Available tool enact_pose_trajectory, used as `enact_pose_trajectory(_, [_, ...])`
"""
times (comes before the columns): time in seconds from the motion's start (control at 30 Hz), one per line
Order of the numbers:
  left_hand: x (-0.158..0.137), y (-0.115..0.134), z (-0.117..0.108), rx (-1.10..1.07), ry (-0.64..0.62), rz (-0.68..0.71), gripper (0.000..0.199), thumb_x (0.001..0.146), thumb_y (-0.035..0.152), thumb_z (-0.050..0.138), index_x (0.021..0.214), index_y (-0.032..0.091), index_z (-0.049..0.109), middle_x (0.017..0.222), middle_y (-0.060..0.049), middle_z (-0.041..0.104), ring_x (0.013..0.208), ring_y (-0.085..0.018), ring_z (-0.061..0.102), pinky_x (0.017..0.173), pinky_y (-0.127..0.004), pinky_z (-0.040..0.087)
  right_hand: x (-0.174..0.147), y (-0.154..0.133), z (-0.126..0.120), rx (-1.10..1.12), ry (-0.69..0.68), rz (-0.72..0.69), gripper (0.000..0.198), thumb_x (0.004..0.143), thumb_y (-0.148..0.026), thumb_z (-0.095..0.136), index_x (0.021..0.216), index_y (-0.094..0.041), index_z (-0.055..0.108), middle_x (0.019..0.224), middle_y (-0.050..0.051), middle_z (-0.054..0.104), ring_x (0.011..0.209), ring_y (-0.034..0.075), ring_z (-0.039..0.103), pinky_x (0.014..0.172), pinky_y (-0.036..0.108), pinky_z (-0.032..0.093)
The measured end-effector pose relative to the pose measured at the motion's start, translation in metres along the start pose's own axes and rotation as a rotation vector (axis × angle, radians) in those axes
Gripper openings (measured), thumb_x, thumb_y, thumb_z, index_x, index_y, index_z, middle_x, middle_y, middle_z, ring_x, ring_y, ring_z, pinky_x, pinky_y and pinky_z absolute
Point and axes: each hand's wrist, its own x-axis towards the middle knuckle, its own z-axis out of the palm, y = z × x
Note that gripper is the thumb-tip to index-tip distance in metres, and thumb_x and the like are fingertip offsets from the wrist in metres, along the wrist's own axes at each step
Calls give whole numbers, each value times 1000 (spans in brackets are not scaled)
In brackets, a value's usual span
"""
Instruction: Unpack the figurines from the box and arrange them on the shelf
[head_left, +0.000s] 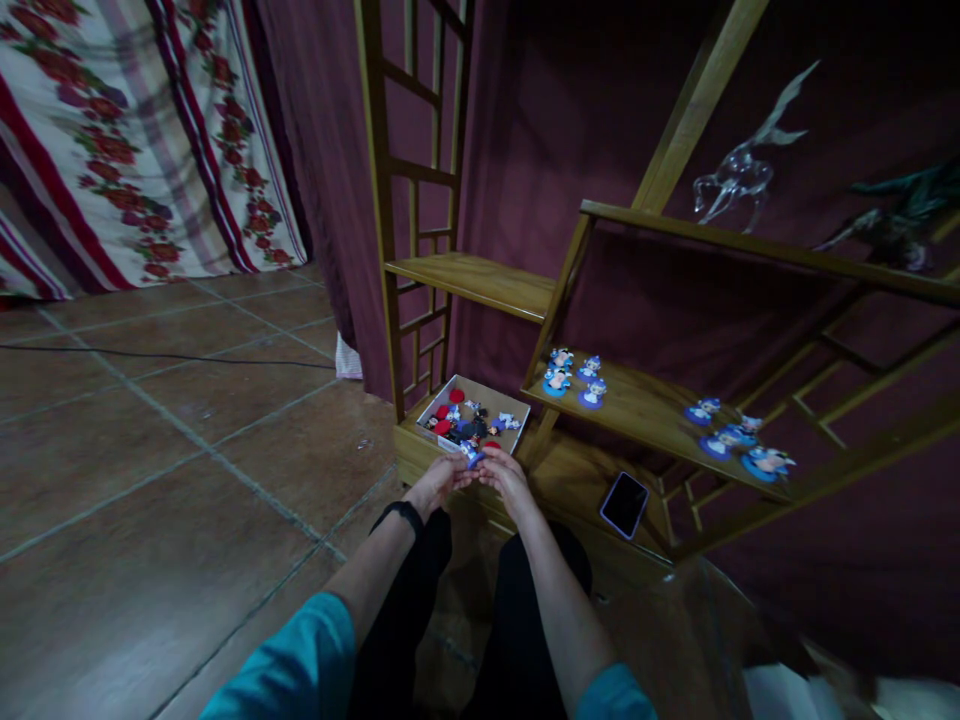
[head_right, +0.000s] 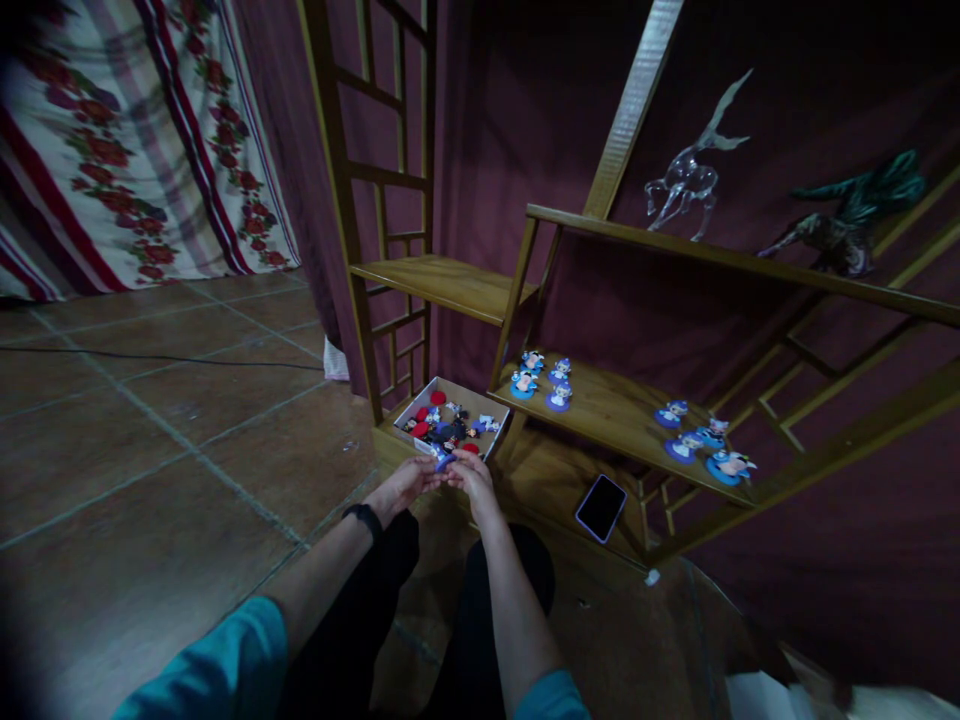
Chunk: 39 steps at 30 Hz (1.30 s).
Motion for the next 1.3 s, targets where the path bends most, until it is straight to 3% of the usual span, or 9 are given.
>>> enact_pose_trajectory(0.57, [4,0,-3,7,-25,20,14,69,13,66,82,12,62,69,-7,66,57,-11,62,56,-19,47,9,12,-8,5,63,28,36,61,-37,70,91,-18,63,69,2,66,59,11,59,56,22,48])
enact_pose_trajectory(0.87, [2,0,-2,2,17,40,20,64,15,72,81,12,62,65,-4,66,55,-10,61,54,-19,47,8,13,-8,8,87,40,35,61,-32,70,90,-17,61,68,1,66,55,10,59,55,23,50])
enact_pose_trajectory(1.3, [5,-2,-6,20,-32,53,22,64,18,72,84,11,64,64,-4,65,56,-10,61,58,-20,47,8,12,-6,-12,157,49,28,62,-30,68,86,-18,61,65,0,66,51,10,58,51,22,50])
